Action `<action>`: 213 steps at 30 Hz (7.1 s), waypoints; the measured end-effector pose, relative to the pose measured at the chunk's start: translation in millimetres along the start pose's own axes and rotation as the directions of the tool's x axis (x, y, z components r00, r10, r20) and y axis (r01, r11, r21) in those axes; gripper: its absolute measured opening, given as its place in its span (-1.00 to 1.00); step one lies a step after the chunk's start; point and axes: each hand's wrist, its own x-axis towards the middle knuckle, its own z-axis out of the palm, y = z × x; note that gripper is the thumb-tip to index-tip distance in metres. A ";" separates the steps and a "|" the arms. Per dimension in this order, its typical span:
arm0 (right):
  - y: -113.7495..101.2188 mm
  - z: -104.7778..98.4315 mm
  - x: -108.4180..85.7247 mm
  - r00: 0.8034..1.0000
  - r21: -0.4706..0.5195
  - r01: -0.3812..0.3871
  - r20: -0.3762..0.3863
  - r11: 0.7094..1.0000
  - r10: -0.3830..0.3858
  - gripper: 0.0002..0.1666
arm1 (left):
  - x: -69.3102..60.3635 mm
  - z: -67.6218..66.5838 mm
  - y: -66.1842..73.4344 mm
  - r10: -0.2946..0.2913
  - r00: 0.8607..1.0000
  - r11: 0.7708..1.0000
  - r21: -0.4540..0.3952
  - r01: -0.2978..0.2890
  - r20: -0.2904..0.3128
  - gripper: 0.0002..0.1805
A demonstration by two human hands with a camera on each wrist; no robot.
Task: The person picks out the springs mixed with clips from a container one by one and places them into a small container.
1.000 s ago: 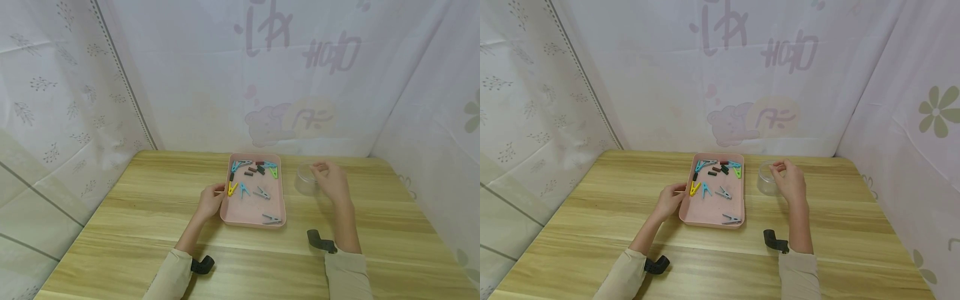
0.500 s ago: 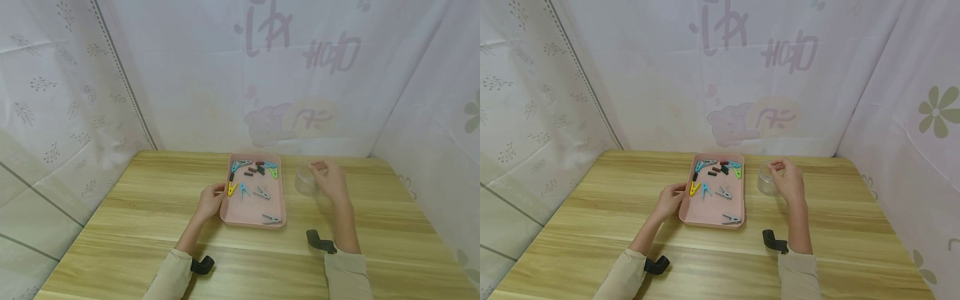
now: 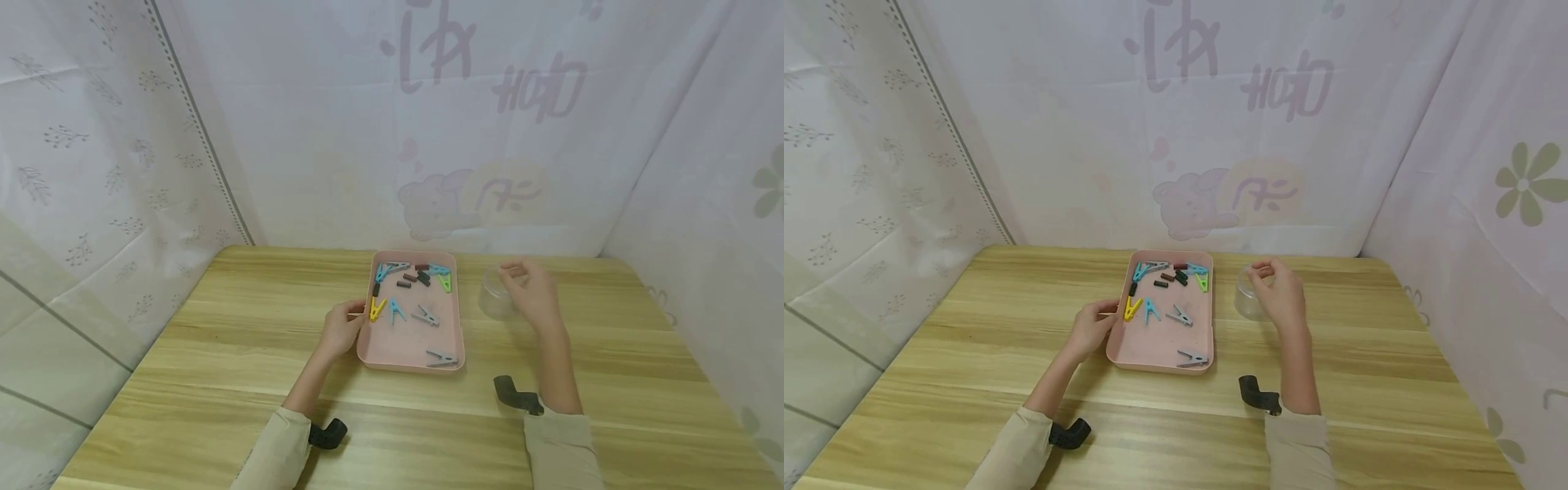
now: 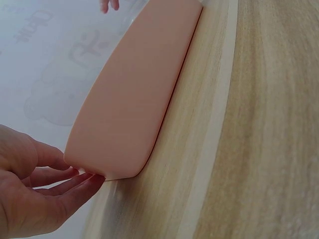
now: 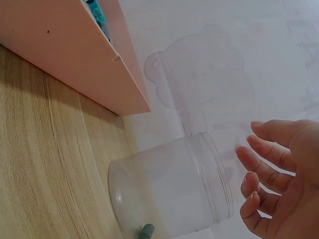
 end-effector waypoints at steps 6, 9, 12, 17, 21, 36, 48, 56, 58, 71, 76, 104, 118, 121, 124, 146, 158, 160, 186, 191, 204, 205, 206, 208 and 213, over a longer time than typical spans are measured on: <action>-5.1 4.0 -0.2 1.000 0.007 -0.006 0.002 1.000 0.006 -0.57 | 0.0 -1.1 0.2 0.006 1.000 1.000 0.003 -0.006 0.000 -0.61; -8.0 5.3 -0.6 1.000 0.017 0.006 0.006 1.000 -0.006 -0.59 | -0.3 -1.2 1.1 0.005 1.000 1.000 -0.003 -0.005 0.002 -0.61; -9.9 6.5 -0.3 1.000 0.020 0.016 0.016 1.000 -0.016 -0.60 | 0.6 -1.0 1.3 0.013 1.000 1.000 0.003 -0.013 0.001 -0.61; -11.5 9.5 0.9 0.999 0.013 0.018 0.028 1.000 -0.018 -0.58 | 1.5 -0.5 0.0 0.010 1.000 1.000 0.013 -0.010 0.000 -0.61; -14.0 11.5 1.6 0.999 0.021 0.013 0.051 1.000 -0.014 -0.53 | 1.2 -0.3 -0.8 0.005 1.000 1.000 0.016 -0.005 0.001 -0.61; -28.0 26.3 13.9 0.994 -0.024 0.066 0.087 0.998 -0.064 -0.58 | -1.1 -1.3 2.6 -0.007 1.000 1.000 -0.006 0.007 0.001 -0.61; -34.9 39.3 20.9 0.982 0.041 0.001 0.189 0.999 -0.009 -0.61 | 0.4 -0.7 0.5 0.007 1.000 1.000 0.017 -0.007 -0.004 -0.61; -32.5 50.6 29.2 0.984 0.041 -0.007 0.179 0.999 0.000 -0.60 | 0.1 -0.7 1.9 -0.014 1.000 1.000 -0.004 0.014 -0.005 -0.60; -31.6 52.5 30.5 0.985 0.033 -0.004 0.173 0.999 -0.001 -0.60 | 0.6 -0.6 1.6 -0.017 1.000 1.000 -0.005 0.017 -0.004 -0.60; -37.1 62.8 37.6 0.983 0.045 -0.017 0.185 0.999 0.009 -0.59 | 1.4 -0.7 -0.8 0.003 1.000 1.000 0.001 -0.003 0.001 -0.61; -40.2 67.7 39.1 0.982 0.056 -0.032 0.185 0.998 0.021 -0.58 | 1.1 -0.5 -0.7 0.001 1.000 1.000 0.003 -0.001 0.000 -0.61; -38.7 94.2 52.4 0.985 0.007 -0.069 0.161 0.998 0.067 -0.61 | 0.3 -0.8 -0.4 0.005 1.000 1.000 0.001 -0.005 0.011 -0.61; -34.6 111.2 60.9 0.988 0.042 -0.064 0.145 0.997 0.058 -0.61 | 1.6 -0.9 -1.4 0.001 1.000 1.000 0.000 -0.001 0.009 -0.62; -34.1 116.1 63.3 0.989 0.058 -0.070 0.136 0.996 0.062 -0.62 | 1.4 -1.1 -1.7 0.000 1.000 1.000 0.000 0.000 0.007 -0.62; -32.7 121.3 65.1 0.989 0.060 -0.086 0.126 0.995 0.077 -0.63 | 1.6 -1.0 -1.6 -0.001 1.000 1.000 -0.003 0.001 0.007 -0.62; -29.7 136.6 55.3 0.982 -0.031 -0.053 0.181 0.998 0.058 -0.78 | 2.0 -0.6 -0.7 -0.005 1.000 1.000 -0.010 0.005 0.014 -0.61; -27.3 140.6 57.7 0.983 -0.121 -0.011 0.179 0.993 0.033 -0.78 | 1.5 -1.5 -0.5 0.003 1.000 1.000 -0.012 -0.003 0.015 -0.61; -27.1 140.2 57.0 0.982 -0.145 0.006 0.189 0.989 0.021 -0.80 | 1.5 -1.3 -0.6 0.003 1.000 1.000 -0.013 -0.002 0.016 -0.61; -22.0 144.6 61.9 0.973 -0.264 0.014 0.227 0.964 0.048 -0.78 | 1.6 -1.0 -1.6 -0.003 1.000 1.000 -0.008 0.003 0.013 -0.61; -22.9 144.8 61.3 0.975 -0.189 -0.004 0.219 0.982 0.046 -0.74 | 1.7 -0.8 -1.6 -0.001 1.000 1.000 -0.002 0.001 0.010 -0.61; -22.7 140.0 57.3 0.972 0.051 -0.055 0.232 0.997 0.042 -0.71 | 1.6 -1.0 -1.9 -0.003 1.000 1.000 -0.016 0.003 0.004 -0.61; -22.8 139.3 56.3 0.972 0.061 -0.049 0.231 0.997 0.034 -0.71 | 1.4 -1.1 -1.6 -0.002 1.000 1.000 -0.015 0.002 0.003 -0.61; -22.8 138.9 55.5 0.974 0.065 -0.039 0.227 0.997 0.023 -0.72 | 1.2 -1.2 -1.5 -0.001 1.000 1.000 -0.014 0.001 0.003 -0.61; -22.9 138.7 54.9 0.977 0.070 -0.024 0.214 0.997 0.008 -0.75 | 0.9 -1.2 -1.3 0.001 1.000 1.000 -0.012 -0.001 0.003 -0.61; -20.9 140.6 56.2 0.982 0.074 -0.010 0.189 0.997 -0.004 -0.77 | 1.8 -0.4 -2.5 0.002 1.000 1.000 -0.012 -0.002 0.006 -0.61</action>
